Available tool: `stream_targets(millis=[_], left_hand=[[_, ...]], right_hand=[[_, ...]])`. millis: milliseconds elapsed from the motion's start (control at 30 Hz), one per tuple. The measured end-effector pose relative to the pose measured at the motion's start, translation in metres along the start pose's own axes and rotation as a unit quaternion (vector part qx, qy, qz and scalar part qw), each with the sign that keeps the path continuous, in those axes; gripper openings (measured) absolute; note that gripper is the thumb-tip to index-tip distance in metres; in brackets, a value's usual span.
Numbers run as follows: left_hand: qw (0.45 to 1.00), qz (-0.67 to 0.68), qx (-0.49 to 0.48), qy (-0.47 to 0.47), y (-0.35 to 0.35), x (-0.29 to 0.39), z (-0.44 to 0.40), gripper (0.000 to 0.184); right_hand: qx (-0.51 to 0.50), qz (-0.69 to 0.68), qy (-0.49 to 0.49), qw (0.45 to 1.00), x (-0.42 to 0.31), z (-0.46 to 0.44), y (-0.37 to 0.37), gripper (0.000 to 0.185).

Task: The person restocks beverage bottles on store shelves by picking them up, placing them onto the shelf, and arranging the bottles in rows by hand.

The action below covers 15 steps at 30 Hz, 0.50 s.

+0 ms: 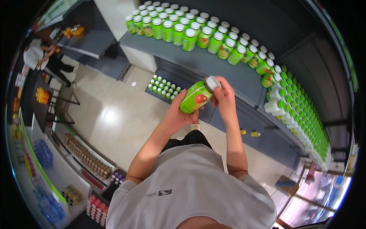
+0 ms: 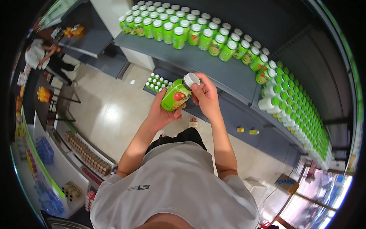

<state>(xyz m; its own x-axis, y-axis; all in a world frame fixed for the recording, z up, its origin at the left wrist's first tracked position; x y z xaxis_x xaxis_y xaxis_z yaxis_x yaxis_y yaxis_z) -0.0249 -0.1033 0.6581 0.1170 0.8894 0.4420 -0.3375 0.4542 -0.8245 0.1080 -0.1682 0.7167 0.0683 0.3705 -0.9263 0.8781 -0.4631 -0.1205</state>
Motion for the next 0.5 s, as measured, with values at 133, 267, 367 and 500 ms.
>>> stream_targets(millis=[133,267,367,500], left_hand=[[0.996,-0.05,-0.049,-0.052,0.056,0.001,-0.001,0.06],[0.984,-0.07,0.157,-0.042,0.165,-0.029,-0.003,0.058],[0.946,-0.109,0.3,0.057,0.281,-0.115,-0.012,0.058],[0.83,-0.234,0.468,0.192,0.457,-0.27,-0.012,0.045]], right_hand=[[-0.077,0.069,-0.012,0.995,0.043,-0.023,-0.018,0.019],[-0.179,0.236,-0.053,0.954,0.153,-0.003,-0.026,0.024],[-0.232,0.228,-0.138,0.936,0.26,0.063,-0.021,0.034],[-0.273,0.336,-0.173,0.885,0.36,0.131,0.03,0.041]])
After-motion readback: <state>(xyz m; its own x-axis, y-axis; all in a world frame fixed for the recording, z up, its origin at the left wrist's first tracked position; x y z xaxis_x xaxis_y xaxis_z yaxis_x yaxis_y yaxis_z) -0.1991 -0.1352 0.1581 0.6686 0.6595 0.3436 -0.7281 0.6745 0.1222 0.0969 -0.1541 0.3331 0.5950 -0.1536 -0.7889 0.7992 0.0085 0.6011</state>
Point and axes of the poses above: each hand's wrist, its own z-axis away from the middle knuckle, its own y-axis out of the back of the hand, x = y × z, the point moved 6 cm from there along -z, towards the middle knuckle, and after that the axes turned 14 degrees about y, right-handed, at the moved point
